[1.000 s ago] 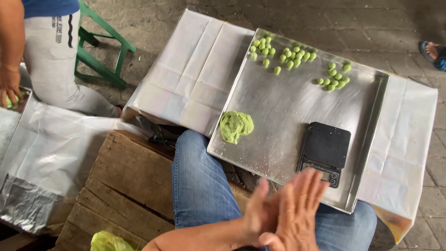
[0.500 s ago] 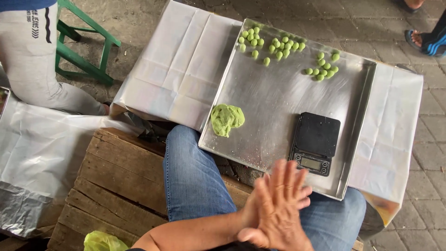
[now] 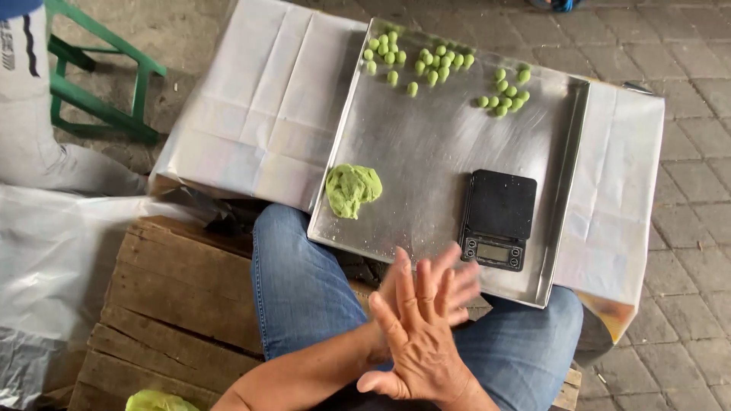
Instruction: Weighing small portions of green dough on a digital scale and rolling them into small balls.
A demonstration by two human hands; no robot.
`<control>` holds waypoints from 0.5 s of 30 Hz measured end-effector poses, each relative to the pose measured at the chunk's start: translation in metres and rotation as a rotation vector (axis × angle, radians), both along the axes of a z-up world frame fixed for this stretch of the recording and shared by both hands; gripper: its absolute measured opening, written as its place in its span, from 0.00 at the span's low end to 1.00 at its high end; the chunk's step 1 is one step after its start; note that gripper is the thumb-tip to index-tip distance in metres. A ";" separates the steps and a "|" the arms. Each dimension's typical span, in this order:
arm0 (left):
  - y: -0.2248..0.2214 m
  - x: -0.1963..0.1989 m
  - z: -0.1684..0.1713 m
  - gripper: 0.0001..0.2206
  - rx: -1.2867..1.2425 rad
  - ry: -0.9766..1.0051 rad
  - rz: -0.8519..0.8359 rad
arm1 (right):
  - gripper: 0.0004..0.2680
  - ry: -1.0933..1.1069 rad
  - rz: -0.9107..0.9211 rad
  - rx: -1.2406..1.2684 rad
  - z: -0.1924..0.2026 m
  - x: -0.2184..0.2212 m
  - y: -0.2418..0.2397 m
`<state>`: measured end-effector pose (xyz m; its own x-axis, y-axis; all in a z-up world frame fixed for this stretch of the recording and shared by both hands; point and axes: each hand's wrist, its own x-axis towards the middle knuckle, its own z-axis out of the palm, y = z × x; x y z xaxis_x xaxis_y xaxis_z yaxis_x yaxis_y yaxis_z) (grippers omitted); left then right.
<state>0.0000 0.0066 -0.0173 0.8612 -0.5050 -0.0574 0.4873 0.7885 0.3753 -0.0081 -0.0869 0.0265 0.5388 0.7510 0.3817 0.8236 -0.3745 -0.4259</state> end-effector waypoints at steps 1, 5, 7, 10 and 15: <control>0.001 0.000 0.001 0.48 0.001 -0.004 0.007 | 0.35 -0.004 0.007 0.001 0.005 0.008 -0.003; 0.008 -0.004 0.024 0.43 -0.282 0.222 0.144 | 0.36 -0.064 -0.118 -0.015 0.011 0.017 -0.009; 0.000 -0.013 0.031 0.41 -0.412 0.333 0.200 | 0.35 -0.035 -0.089 -0.037 0.008 0.009 -0.007; -0.017 -0.018 0.027 0.38 -0.334 0.234 0.216 | 0.35 -0.019 -0.012 0.010 0.006 0.012 -0.004; 0.008 -0.007 0.014 0.41 -0.305 0.108 0.219 | 0.37 0.009 -0.064 -0.058 -0.002 0.006 -0.010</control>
<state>-0.0072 0.0150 -0.0030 0.9477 -0.3178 -0.0290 0.3190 0.9456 0.0635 -0.0020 -0.0964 0.0243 0.5896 0.7356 0.3337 0.7936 -0.4505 -0.4090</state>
